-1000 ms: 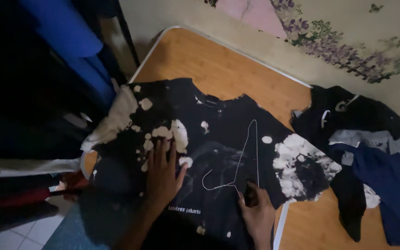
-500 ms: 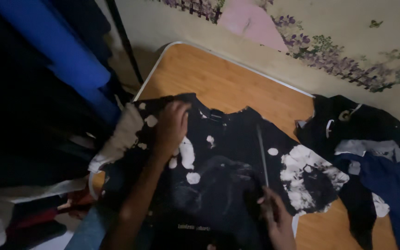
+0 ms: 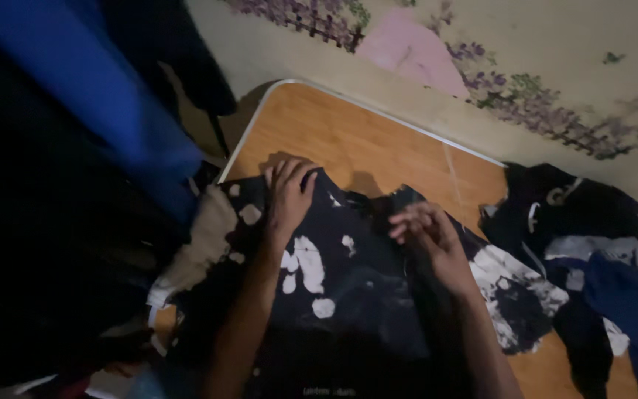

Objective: The person smooths a black t-shirt with white splatter patterns on a wooden table, places a hanger inside it, and hangs it on a nearby clothing rack. The person then smooths a second black t-shirt with a white logo on the table.

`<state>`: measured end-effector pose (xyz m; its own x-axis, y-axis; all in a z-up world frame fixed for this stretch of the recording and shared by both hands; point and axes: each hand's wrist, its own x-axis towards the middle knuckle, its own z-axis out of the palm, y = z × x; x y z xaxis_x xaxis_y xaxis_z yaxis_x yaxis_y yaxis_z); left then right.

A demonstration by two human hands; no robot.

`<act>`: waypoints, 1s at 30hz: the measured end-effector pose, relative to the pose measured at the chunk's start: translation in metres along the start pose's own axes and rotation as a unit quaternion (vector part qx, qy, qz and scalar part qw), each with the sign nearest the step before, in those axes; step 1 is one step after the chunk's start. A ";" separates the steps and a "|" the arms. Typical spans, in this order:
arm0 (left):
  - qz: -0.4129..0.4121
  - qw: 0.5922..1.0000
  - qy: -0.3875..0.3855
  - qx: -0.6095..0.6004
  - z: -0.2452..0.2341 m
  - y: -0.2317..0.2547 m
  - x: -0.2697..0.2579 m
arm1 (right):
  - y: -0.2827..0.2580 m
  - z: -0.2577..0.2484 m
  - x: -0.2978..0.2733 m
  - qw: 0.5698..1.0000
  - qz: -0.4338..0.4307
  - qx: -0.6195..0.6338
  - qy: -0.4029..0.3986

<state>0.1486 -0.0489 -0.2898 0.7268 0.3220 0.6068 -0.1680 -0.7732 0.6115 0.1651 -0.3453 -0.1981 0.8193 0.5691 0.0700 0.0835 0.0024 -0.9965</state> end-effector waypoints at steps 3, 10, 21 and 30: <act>-0.002 0.998 0.044 -0.038 -0.002 -0.003 0.006 | 0.014 0.006 0.052 0.996 -0.059 0.042 -0.046; -0.039 0.993 0.023 -0.105 -0.002 -0.008 0.007 | 0.053 0.030 0.162 0.976 -0.029 0.209 -0.055; -0.078 0.991 0.042 -0.104 0.000 -0.005 0.009 | 0.078 0.017 0.174 0.957 0.084 0.141 -0.238; -0.105 0.979 0.061 -0.161 -0.001 -0.007 0.008 | 0.079 -0.055 0.137 0.930 0.142 -0.168 -0.294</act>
<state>0.1548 -0.0406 -0.2883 0.6858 0.5341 0.4943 -0.2393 -0.4760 0.8463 0.3150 -0.3122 -0.2648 0.3911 0.8595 -0.3292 0.1647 -0.4172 -0.8938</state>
